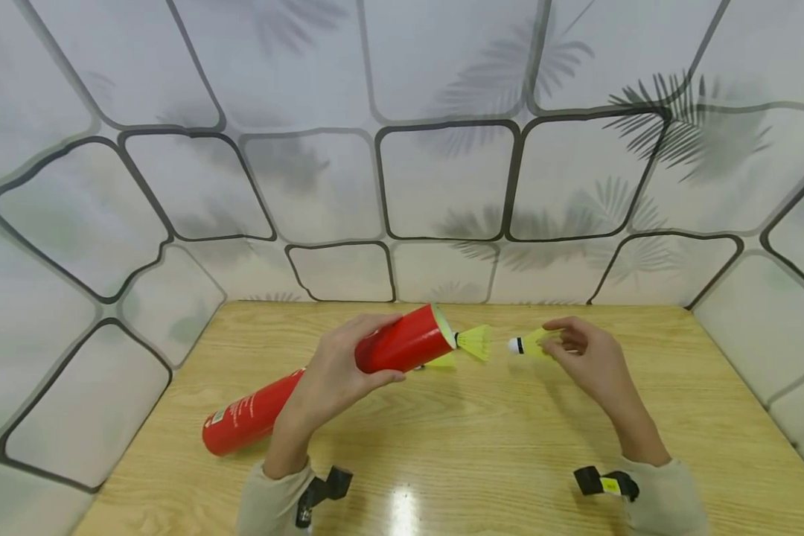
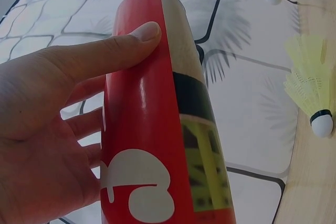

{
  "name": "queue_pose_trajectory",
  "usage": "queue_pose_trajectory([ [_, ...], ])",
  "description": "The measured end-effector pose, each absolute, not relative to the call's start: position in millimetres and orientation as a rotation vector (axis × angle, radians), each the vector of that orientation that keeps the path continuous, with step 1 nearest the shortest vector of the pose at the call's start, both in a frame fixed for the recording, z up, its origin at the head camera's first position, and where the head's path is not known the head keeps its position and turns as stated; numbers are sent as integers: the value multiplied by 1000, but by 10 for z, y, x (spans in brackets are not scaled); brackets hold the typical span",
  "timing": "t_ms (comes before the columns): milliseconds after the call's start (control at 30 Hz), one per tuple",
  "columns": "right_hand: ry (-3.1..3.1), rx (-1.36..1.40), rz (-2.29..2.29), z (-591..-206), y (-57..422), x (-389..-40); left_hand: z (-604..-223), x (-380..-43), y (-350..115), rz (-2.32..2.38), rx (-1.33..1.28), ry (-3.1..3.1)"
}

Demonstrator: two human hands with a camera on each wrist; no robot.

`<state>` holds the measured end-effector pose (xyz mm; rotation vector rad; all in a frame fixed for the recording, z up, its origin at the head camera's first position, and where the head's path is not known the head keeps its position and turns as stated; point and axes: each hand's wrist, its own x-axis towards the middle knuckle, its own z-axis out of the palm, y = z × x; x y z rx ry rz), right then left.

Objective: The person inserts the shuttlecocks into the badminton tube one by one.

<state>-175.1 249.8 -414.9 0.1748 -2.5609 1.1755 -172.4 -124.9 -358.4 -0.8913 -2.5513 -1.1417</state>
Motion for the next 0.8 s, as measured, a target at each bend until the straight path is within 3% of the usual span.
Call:
queue_pose_trajectory([
  [800, -2373, 251, 1231, -3772, 2384, -1540, -3586, -1705, -1195, -1127, -911, -2574],
])
